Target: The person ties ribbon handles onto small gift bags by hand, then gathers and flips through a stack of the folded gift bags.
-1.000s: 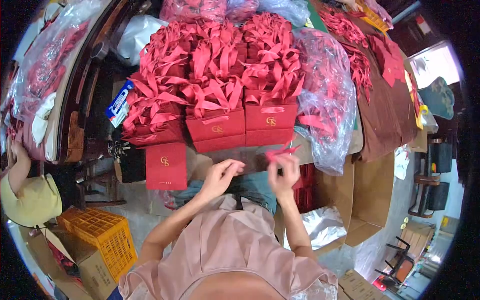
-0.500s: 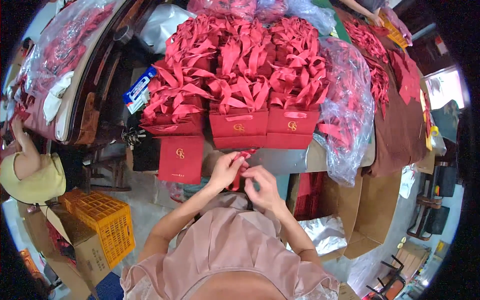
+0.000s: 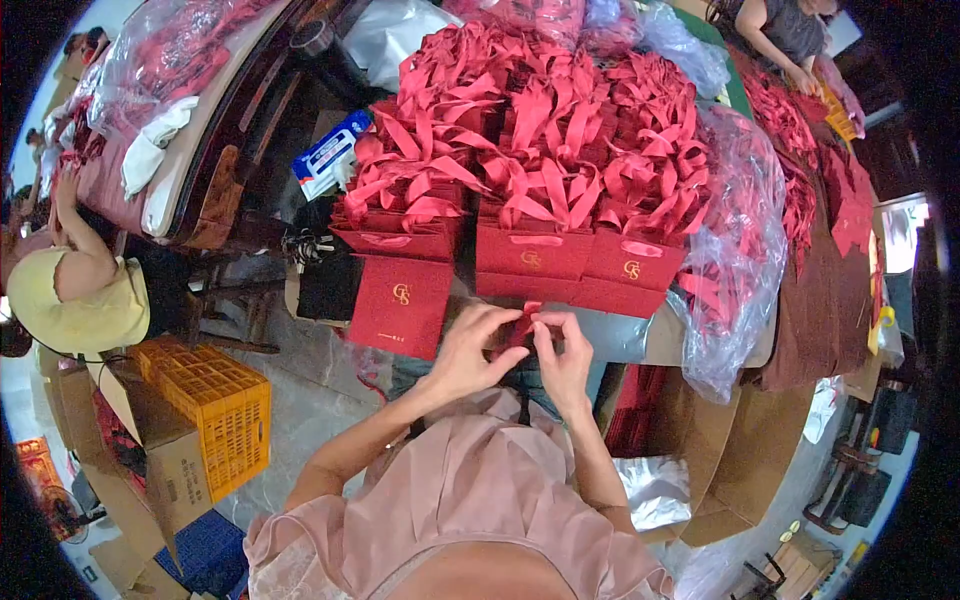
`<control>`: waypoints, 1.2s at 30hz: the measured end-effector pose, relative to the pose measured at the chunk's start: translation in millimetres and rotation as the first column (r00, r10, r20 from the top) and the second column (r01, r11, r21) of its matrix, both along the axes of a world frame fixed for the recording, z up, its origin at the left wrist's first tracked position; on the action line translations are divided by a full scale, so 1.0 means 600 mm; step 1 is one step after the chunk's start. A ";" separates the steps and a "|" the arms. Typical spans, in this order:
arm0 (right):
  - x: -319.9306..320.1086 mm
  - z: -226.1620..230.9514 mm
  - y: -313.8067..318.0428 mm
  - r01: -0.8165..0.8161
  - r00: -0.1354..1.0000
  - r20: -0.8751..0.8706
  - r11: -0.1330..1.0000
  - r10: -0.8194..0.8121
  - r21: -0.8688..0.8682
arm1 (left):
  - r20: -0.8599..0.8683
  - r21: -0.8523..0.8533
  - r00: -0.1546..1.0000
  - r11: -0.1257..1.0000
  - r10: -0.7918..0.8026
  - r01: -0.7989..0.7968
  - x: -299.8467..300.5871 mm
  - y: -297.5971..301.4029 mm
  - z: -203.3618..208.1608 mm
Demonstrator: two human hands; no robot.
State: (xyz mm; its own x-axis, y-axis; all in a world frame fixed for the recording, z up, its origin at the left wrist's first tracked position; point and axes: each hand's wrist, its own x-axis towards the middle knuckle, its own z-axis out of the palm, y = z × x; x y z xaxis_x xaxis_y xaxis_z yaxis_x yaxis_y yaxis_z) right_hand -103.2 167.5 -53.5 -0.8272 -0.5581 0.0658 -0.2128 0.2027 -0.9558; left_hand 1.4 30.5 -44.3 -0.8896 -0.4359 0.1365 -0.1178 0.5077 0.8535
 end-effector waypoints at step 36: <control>0.034 0.040 -0.035 -0.187 0.972 -0.121 0.974 0.203 0.129 | 0.200 -0.292 0.978 0.956 0.062 -0.001 0.031 -0.065 0.048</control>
State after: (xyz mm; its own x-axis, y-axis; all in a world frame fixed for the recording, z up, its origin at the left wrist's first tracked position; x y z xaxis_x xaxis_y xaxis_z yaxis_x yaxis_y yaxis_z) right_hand -82.5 146.4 -29.7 -0.6899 -0.7179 0.0924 -0.3820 0.2527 -0.8889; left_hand 20.2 -8.5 -15.4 -0.8978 -0.4336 0.0769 -0.2948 0.7215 0.6266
